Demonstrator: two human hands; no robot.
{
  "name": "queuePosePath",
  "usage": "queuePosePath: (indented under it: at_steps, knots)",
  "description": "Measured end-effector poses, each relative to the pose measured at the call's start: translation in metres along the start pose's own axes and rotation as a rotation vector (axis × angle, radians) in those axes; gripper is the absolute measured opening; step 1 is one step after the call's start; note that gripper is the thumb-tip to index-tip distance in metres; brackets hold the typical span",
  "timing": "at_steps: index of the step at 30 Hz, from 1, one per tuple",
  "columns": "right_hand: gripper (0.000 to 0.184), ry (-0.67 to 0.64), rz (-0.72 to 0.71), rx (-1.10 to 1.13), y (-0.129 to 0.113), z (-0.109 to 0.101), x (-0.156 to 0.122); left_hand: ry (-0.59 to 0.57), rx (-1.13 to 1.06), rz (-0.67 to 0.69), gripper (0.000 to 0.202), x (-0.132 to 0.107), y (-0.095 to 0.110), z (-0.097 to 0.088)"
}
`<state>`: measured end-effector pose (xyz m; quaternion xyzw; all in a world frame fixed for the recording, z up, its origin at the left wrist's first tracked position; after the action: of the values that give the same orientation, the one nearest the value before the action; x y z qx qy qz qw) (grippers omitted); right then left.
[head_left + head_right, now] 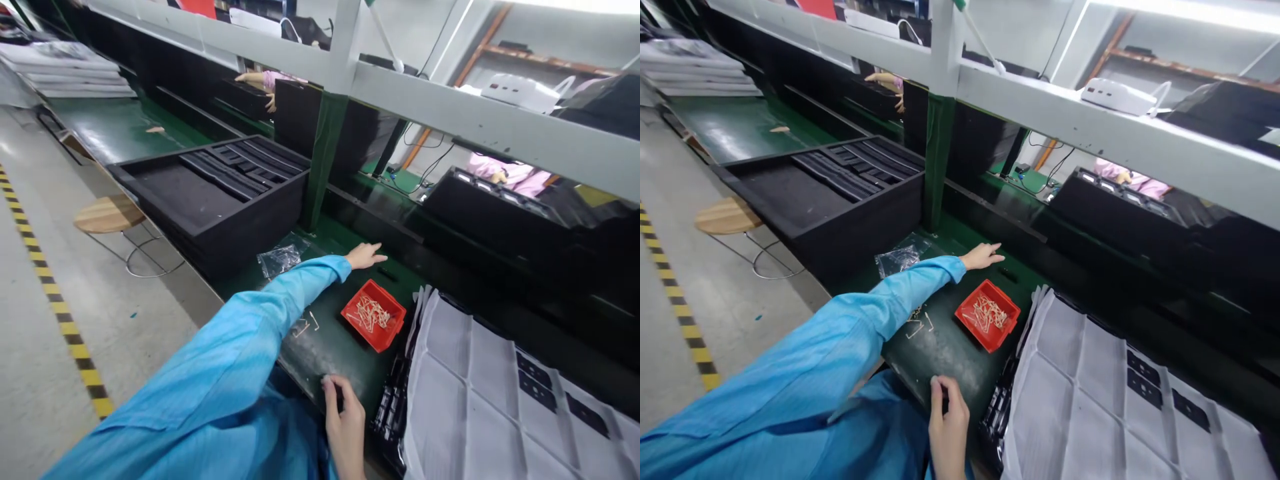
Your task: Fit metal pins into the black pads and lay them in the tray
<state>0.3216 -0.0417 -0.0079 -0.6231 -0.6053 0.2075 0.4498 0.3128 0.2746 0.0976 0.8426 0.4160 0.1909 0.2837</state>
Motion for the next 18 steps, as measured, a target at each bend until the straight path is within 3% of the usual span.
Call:
queuePosePath:
  at_steps: [3, 6, 8, 10, 13, 18]
  knots:
    - [0.028, 0.026, 0.074, 0.037, 0.015, 0.002, -0.004, -0.118, 0.044, 0.063, 0.033, -0.04, -0.026, 0.0]
    - [0.033, 0.026, 0.126, 0.09, 0.02, 0.007, -0.005, -0.242, 0.064, 0.132, 0.029, -0.116, -0.048, 0.007]
    - [0.034, 0.002, 0.147, 0.127, 0.019, 0.011, -0.002, -0.252, 0.063, 0.129, 0.025, -0.163, -0.054, 0.018]
    - [0.033, -0.039, 0.163, 0.161, 0.016, 0.014, 0.002, -0.201, 0.034, 0.096, 0.023, -0.193, -0.054, 0.028]
    - [0.032, -0.089, 0.205, 0.21, 0.012, 0.014, 0.009, -0.082, -0.093, 0.037, 0.023, -0.209, -0.053, 0.033]
    - [0.036, -0.112, 0.35, 0.388, 0.001, 0.009, 0.016, 0.061, -0.557, -0.04, 0.028, -0.215, -0.045, 0.015]
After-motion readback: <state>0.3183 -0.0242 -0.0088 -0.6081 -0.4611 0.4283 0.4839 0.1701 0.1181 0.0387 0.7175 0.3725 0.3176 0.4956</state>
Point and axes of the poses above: each hand's wrist, its own x-axis towards the middle knuckle, its own z-axis out of the palm, y = z × x, the point moved 8 cm from there along x, towards the middle knuckle, and after that the axes turned 3 degrees about -x, right-handed, at the moved point
